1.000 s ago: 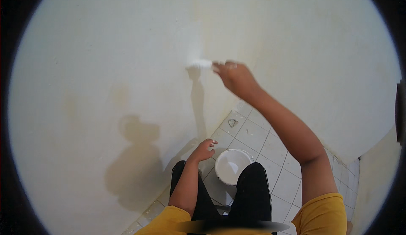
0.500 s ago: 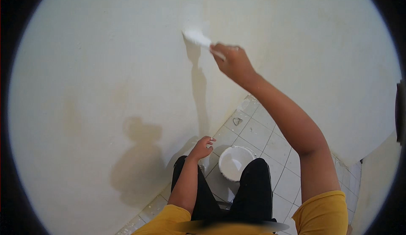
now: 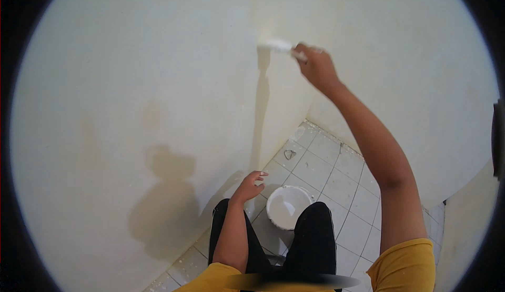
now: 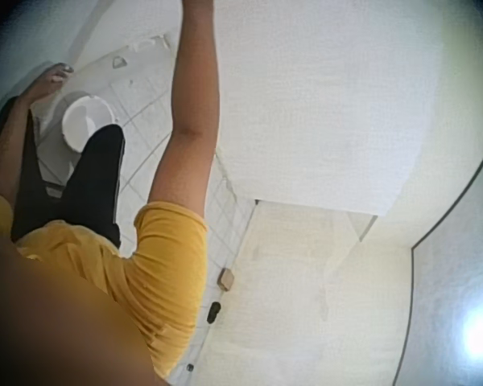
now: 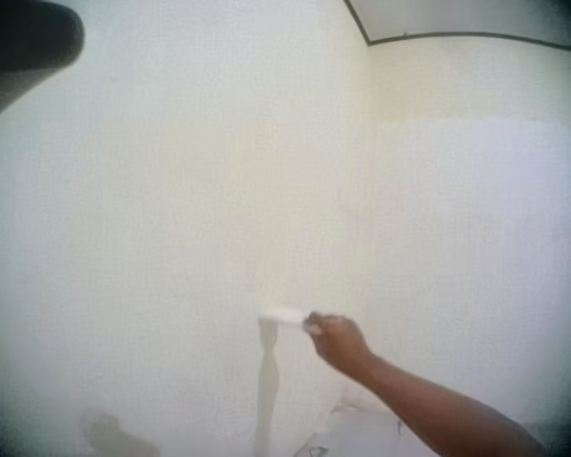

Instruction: The person applies white paint to a wall using a paintbrush, working from a sitting position on a stool.

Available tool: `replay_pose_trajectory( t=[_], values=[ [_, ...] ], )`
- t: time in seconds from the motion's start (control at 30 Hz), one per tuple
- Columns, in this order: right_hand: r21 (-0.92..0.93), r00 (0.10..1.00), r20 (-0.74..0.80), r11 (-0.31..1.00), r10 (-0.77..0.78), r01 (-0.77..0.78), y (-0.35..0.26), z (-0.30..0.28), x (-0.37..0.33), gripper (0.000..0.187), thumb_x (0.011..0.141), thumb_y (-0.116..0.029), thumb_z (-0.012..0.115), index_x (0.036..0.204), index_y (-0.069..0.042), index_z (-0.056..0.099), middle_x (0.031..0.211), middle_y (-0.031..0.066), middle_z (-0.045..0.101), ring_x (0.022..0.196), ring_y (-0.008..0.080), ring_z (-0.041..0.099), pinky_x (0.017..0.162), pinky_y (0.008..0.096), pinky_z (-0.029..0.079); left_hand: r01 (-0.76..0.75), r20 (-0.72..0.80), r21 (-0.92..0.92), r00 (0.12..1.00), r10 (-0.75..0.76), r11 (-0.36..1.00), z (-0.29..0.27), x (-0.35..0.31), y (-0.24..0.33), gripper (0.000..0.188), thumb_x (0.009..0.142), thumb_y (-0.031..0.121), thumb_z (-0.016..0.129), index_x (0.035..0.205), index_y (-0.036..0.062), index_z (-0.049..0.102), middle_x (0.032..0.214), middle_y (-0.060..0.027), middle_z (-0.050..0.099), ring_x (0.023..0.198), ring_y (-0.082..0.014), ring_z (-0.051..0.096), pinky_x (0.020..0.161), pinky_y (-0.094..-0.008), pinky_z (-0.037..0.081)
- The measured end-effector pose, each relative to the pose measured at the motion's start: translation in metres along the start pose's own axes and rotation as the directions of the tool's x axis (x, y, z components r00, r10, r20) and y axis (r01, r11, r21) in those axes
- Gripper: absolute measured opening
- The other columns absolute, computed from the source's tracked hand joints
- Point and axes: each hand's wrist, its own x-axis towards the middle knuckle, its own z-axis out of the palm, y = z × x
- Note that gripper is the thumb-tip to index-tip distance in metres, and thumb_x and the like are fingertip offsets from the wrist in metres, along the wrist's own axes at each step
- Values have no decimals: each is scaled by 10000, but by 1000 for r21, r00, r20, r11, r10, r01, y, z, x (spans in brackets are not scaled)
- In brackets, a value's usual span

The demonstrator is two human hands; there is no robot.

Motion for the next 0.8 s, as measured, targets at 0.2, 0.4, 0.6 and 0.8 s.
replay_pose_trajectory(
  t=[0.2,0.4,0.6,0.8],
  values=[
    [179,948,-245,970,205,-164,-13,-9,43,129,845,-160,685,906,-63,626,729,180,636,648,376,611,568,433,467,-47,86,144,996,35,989,-6,2,12,406,797,34,616,1198,69,568,1218,-85,575,1072,-214,599,836,-346,499],
    [293,952,-296,956,77,14,-24,72,-20,94,847,-101,696,859,-32,633,631,204,522,493,318,499,462,343,399,-13,35,107,999,9,994,-12,13,39,396,821,1,601,1207,85,564,1211,-49,562,1081,-196,581,835,-344,499],
    [328,989,30,934,142,-144,-31,89,-105,55,856,-66,667,872,-23,638,673,208,567,568,370,558,514,385,442,-11,59,112,998,4,994,1,19,45,368,828,4,595,1188,71,564,1217,-46,563,1042,-185,595,795,-324,497],
    [225,884,465,971,-35,-80,-1,76,-111,113,812,-89,637,925,-91,647,769,166,648,741,364,625,659,458,483,-17,94,116,996,6,993,14,23,59,366,823,10,590,1183,75,571,1204,-56,567,1025,-184,604,786,-316,494]
  ],
)
